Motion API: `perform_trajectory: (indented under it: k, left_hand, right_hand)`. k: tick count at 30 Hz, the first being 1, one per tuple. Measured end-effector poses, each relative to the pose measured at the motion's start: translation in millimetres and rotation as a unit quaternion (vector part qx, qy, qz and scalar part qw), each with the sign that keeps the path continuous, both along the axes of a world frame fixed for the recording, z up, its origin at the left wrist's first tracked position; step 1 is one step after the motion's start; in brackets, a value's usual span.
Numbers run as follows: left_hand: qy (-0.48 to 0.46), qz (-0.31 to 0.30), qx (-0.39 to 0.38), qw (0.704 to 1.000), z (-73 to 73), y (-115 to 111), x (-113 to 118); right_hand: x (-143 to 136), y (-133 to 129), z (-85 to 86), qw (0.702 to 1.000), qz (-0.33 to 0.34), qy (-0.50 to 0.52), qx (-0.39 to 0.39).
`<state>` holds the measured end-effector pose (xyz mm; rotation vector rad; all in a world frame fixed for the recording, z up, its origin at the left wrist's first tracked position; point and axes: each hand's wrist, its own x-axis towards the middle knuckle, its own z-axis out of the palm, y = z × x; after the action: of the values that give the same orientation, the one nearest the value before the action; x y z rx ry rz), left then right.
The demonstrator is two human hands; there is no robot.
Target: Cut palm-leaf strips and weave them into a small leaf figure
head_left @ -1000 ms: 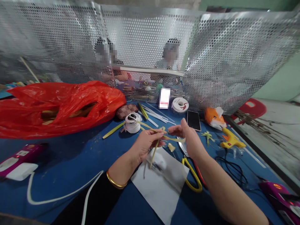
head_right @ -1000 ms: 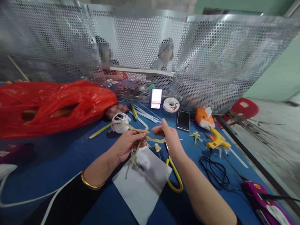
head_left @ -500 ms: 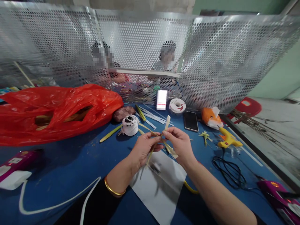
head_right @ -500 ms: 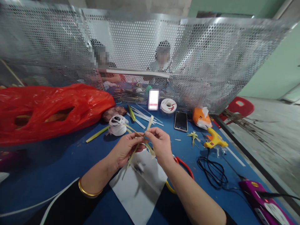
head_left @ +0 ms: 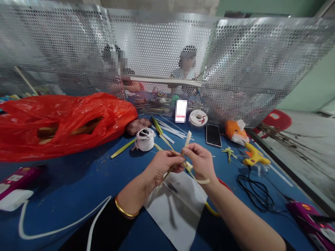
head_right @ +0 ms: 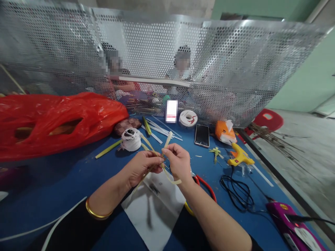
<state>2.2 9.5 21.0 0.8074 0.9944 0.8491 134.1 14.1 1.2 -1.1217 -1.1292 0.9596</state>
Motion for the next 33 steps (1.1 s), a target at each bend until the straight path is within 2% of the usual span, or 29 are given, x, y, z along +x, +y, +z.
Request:
perform_trajectory:
  k: [3,6,8,10,11,12,14,16,17,19,21,23,28,33]
  left_hand:
    - [0.004,-0.025,-0.005,1.000,-2.7,1.0,-0.8]
    - [0.015,-0.024,-0.018,0.999,-6.8,0.9,-0.4]
    - [0.021,-0.030,-0.020,0.999,-9.1,-0.1,0.7]
    - [0.028,-0.046,-0.015,0.998,-10.3,-1.5,1.8]
    - [0.033,-0.053,-0.011,0.998,-10.4,-2.0,2.3]
    - [0.042,-0.060,-0.005,0.997,-10.3,-2.5,2.7]
    - [0.064,-0.072,0.012,0.995,-9.7,-3.0,3.2]
    - [0.082,-0.083,0.025,0.993,-8.8,-3.2,3.5]
    - [0.087,-0.089,0.027,0.992,-8.3,-3.3,3.6]
    - [0.085,-0.098,0.024,0.991,-7.6,-3.6,3.5]
    - [0.072,-0.099,0.023,0.992,-7.1,-3.9,2.7]
    - [0.061,-0.105,0.027,0.992,-7.1,-3.6,1.1]
    - [0.058,-0.146,0.034,0.987,-8.8,-1.8,-2.6]
    - [0.065,-0.146,0.033,0.987,-10.8,-3.1,-0.2]
  right_hand:
    - [-0.2,-0.3,-2.2,0.999,-0.008,-0.032,0.005]
    - [8.1,2.5,0.9,0.997,-0.003,-0.075,0.004]
    - [17.5,4.8,7.4,0.990,-0.047,-0.130,0.035]
    - [26.1,6.0,15.8,0.950,-0.140,-0.245,0.132]
    - [29.0,5.9,19.8,0.926,-0.150,-0.301,0.173]
    - [30.6,5.4,23.2,0.905,-0.130,-0.350,0.204]
    - [29.7,3.6,27.2,0.890,-0.018,-0.403,0.213]
    - [25.1,1.5,27.1,0.904,0.098,-0.386,0.156]
    - [22.4,0.5,25.9,0.917,0.133,-0.357,0.116]
    - [17.9,-1.3,22.7,0.942,0.158,-0.292,0.052]
    - [15.7,-2.5,19.9,0.958,0.143,-0.248,0.035]
    - [15.3,-3.1,18.1,0.962,0.116,-0.240,0.054]
    - [14.4,-4.9,15.3,0.951,0.066,-0.280,0.109]
    - [8.4,-8.4,12.2,0.950,0.057,-0.283,0.118]
